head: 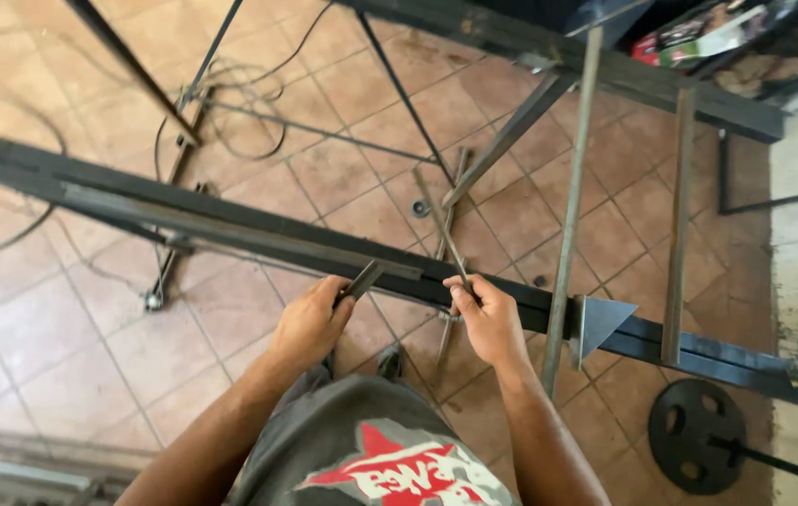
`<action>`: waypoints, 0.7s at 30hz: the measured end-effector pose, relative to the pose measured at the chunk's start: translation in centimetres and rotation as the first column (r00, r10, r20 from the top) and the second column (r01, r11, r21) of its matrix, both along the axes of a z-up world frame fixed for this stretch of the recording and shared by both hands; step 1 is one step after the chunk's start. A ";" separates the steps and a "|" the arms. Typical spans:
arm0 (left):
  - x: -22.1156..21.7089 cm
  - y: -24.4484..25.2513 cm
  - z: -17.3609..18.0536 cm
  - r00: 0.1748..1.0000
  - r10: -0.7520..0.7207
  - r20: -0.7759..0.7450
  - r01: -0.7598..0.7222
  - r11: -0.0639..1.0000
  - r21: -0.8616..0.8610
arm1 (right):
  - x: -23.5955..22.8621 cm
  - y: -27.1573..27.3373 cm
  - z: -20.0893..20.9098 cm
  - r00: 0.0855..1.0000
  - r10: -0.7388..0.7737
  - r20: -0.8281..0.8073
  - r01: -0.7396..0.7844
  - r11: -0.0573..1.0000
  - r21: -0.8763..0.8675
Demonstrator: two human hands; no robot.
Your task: Measuring, marking, and grinding metal bars for a frame
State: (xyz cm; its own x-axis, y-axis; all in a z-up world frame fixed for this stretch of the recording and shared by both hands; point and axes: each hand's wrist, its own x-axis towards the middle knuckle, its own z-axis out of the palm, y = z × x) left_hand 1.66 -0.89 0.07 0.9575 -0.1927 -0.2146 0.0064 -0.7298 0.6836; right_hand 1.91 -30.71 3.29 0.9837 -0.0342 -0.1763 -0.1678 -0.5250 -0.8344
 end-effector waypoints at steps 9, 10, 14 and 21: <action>-2.3 -5.0 -1.4 0.934 0.221 -0.281 -0.276 0.945 -0.176 | 0.9 -3.9 1.7 0.961 0.051 0.270 -0.218 0.739 0.637; -2.7 -5.2 -0.8 0.931 0.228 -0.284 -0.284 0.943 -0.173 | 0.6 -4.5 1.7 0.962 0.057 0.266 -0.221 0.736 0.640; -3.2 -6.5 1.0 0.881 0.235 -0.411 -0.375 0.876 -0.303 | -0.9 -6.5 0.3 0.946 0.077 0.314 -0.188 0.921 0.341; -2.8 -8.3 -0.3 0.835 0.168 -0.523 -0.445 0.765 -0.465 | -2.3 -5.0 3.0 0.848 0.043 0.529 -0.235 0.924 0.301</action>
State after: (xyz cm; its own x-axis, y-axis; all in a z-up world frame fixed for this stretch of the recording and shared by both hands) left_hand -1.17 -9.17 -0.22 0.8164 -0.1201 -0.5648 0.5507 -0.1326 0.8241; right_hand -0.43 -35.72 6.25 0.9257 0.0781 0.3700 0.3781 -0.1755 -0.9090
